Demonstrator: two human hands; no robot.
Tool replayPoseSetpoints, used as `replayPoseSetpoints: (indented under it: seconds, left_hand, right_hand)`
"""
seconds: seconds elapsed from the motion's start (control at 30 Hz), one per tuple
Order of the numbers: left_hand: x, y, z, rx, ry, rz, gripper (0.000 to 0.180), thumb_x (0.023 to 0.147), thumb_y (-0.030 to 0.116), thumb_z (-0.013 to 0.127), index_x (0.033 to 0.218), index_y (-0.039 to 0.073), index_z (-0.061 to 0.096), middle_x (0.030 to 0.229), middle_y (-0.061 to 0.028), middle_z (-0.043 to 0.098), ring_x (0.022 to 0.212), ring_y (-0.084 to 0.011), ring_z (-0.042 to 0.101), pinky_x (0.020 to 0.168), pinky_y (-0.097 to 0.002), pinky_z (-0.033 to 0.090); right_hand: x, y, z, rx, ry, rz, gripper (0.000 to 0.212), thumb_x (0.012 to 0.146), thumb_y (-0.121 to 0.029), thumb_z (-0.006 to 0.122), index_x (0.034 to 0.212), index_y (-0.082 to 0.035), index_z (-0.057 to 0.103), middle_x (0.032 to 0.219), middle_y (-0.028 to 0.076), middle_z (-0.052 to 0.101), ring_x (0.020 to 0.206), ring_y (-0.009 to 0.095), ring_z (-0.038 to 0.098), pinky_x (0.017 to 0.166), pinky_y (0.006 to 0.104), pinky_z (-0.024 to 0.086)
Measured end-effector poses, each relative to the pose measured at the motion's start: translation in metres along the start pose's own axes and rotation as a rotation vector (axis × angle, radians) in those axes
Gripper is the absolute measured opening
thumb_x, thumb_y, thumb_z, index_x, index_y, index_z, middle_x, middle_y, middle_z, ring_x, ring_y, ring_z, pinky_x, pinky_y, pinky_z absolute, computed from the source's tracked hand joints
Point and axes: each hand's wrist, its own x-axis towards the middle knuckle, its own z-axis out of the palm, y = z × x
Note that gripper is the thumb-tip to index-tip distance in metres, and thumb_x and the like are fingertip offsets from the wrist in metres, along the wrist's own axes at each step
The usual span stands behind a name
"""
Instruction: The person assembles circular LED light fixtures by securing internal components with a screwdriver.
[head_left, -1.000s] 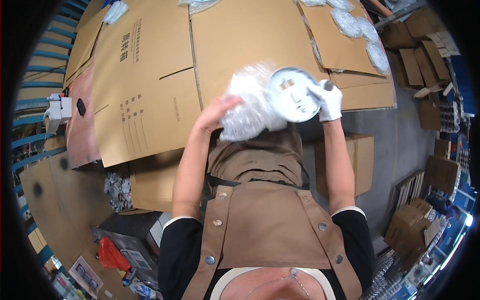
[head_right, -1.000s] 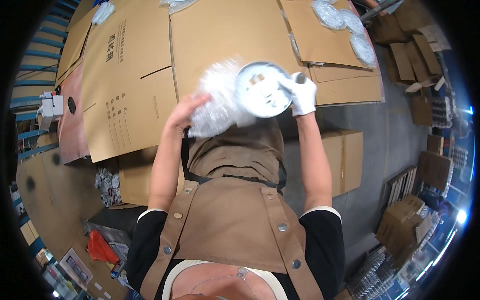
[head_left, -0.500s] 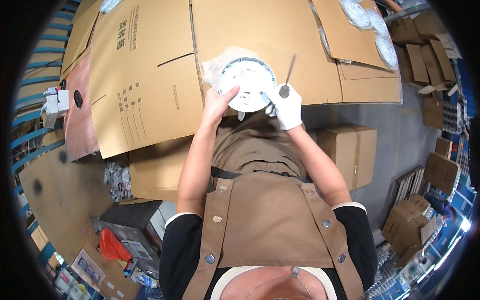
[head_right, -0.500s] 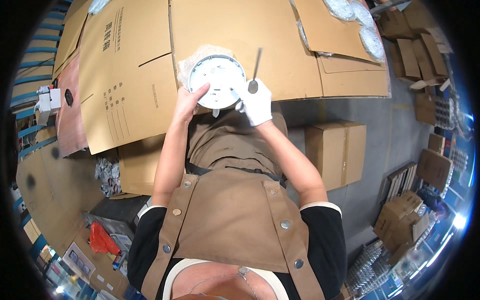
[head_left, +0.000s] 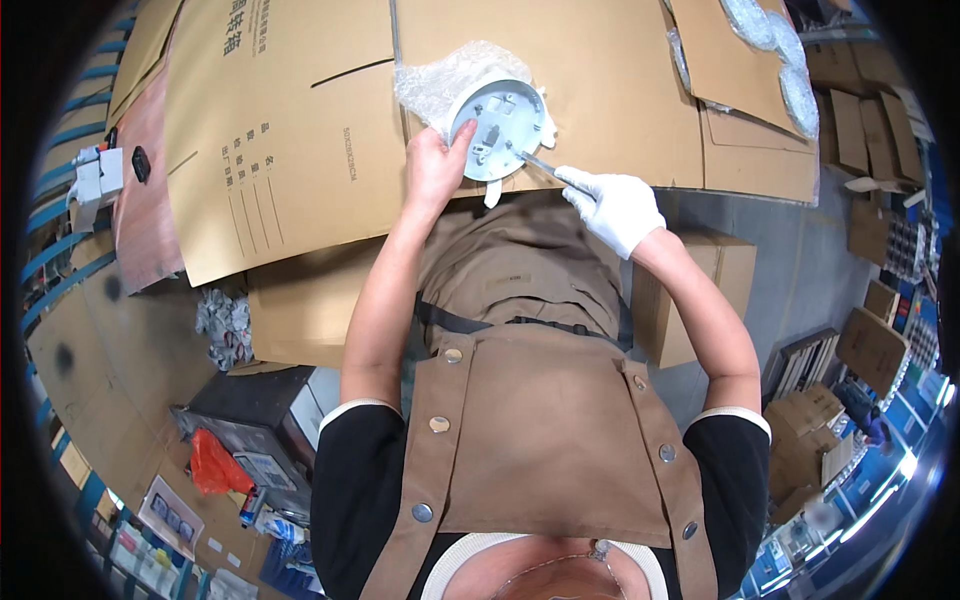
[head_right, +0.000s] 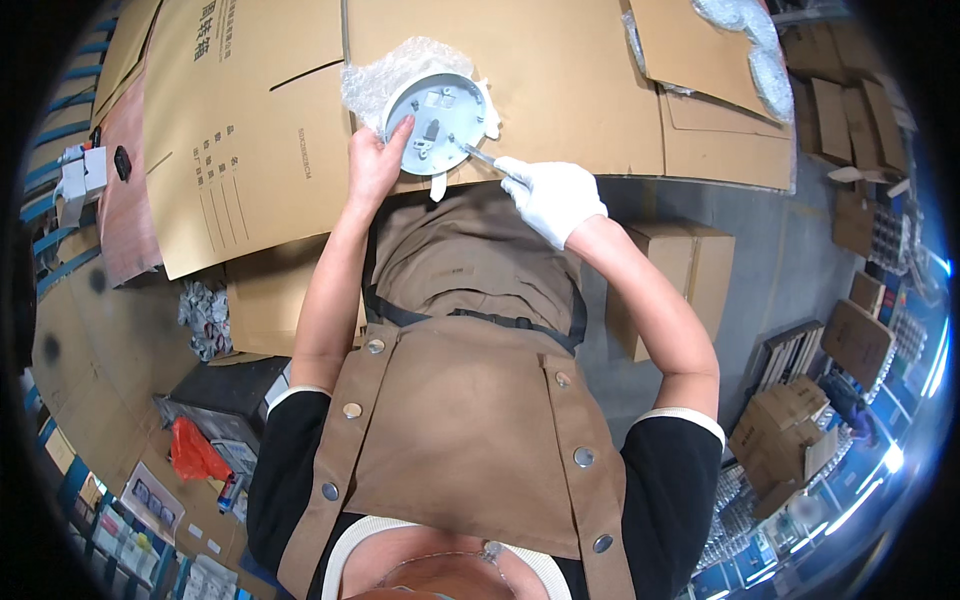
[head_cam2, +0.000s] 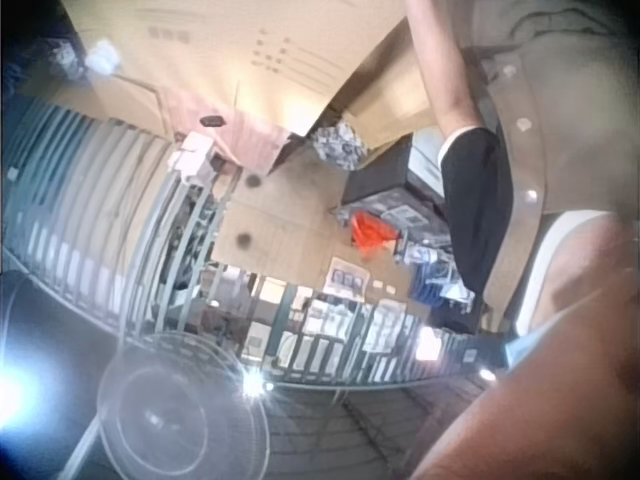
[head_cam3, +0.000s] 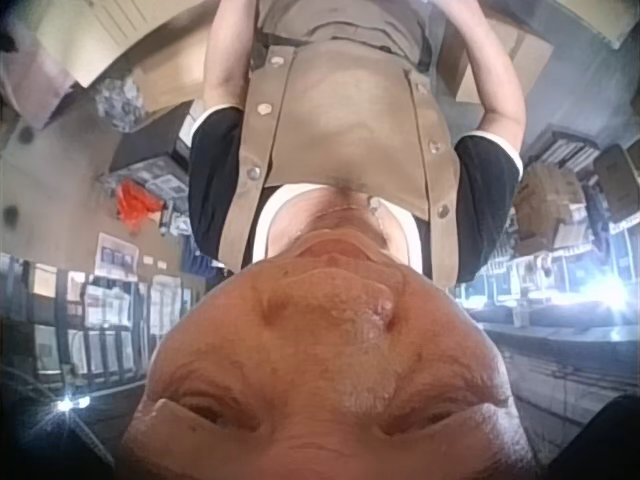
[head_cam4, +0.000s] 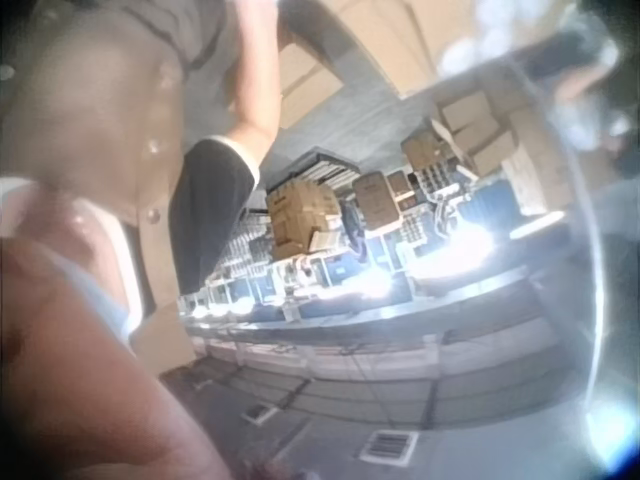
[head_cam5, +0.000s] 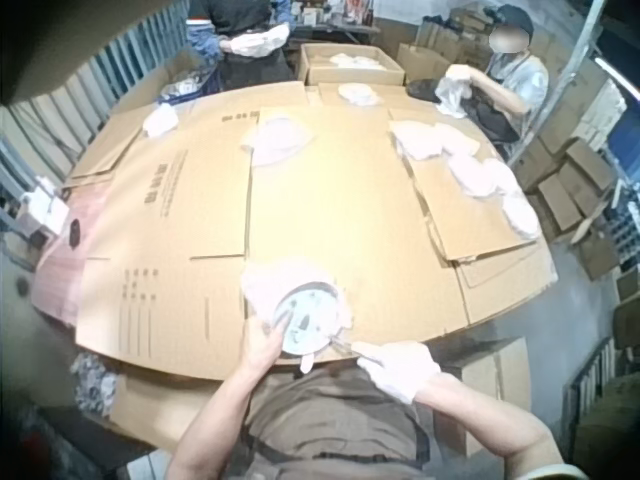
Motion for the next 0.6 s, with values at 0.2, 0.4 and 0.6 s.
replayPoseSetpoints:
  seconds: [0.2, 0.4, 0.6]
  left_hand:
    - [-0.008, 0.024, -0.005, 0.176, -0.109, -0.081, 0.028, 0.087, 0.024, 0.066, 0.096, -0.002, 0.068, 0.075, -0.0121, 0.069, 0.069, -0.0112, 0.063, 0.063, -0.0298, 0.048]
    - [-0.018, 0.021, 0.001, 0.228, -0.023, 0.120, 0.027, 0.087, 0.031, 0.064, 0.092, 0.006, 0.068, 0.068, -0.0179, 0.062, 0.062, -0.0365, 0.061, 0.056, -0.0399, 0.047]
    - [-0.020, 0.024, 0.004, 0.255, 0.027, 0.242, 0.026, 0.086, 0.030, 0.064, 0.090, 0.005, 0.069, 0.065, -0.0186, 0.061, 0.061, -0.0365, 0.061, 0.054, -0.0397, 0.047]
  right_hand:
    - [0.012, -0.014, -0.011, 0.077, -0.151, 0.034, 0.031, 0.091, -0.031, 0.048, 0.112, -0.017, 0.065, 0.087, 0.014, 0.067, 0.080, 0.033, 0.063, 0.072, 0.0406, 0.050]
    - [0.024, -0.024, -0.023, 0.111, -0.277, 0.108, 0.030, 0.088, -0.026, 0.053, 0.112, -0.013, 0.066, 0.084, 0.018, 0.066, 0.079, 0.035, 0.062, 0.076, 0.0392, 0.049]
    - [0.035, -0.027, -0.016, 0.043, -0.355, 0.110, 0.031, 0.088, -0.026, 0.052, 0.109, -0.010, 0.067, 0.083, 0.019, 0.065, 0.078, 0.037, 0.061, 0.074, 0.0400, 0.049]
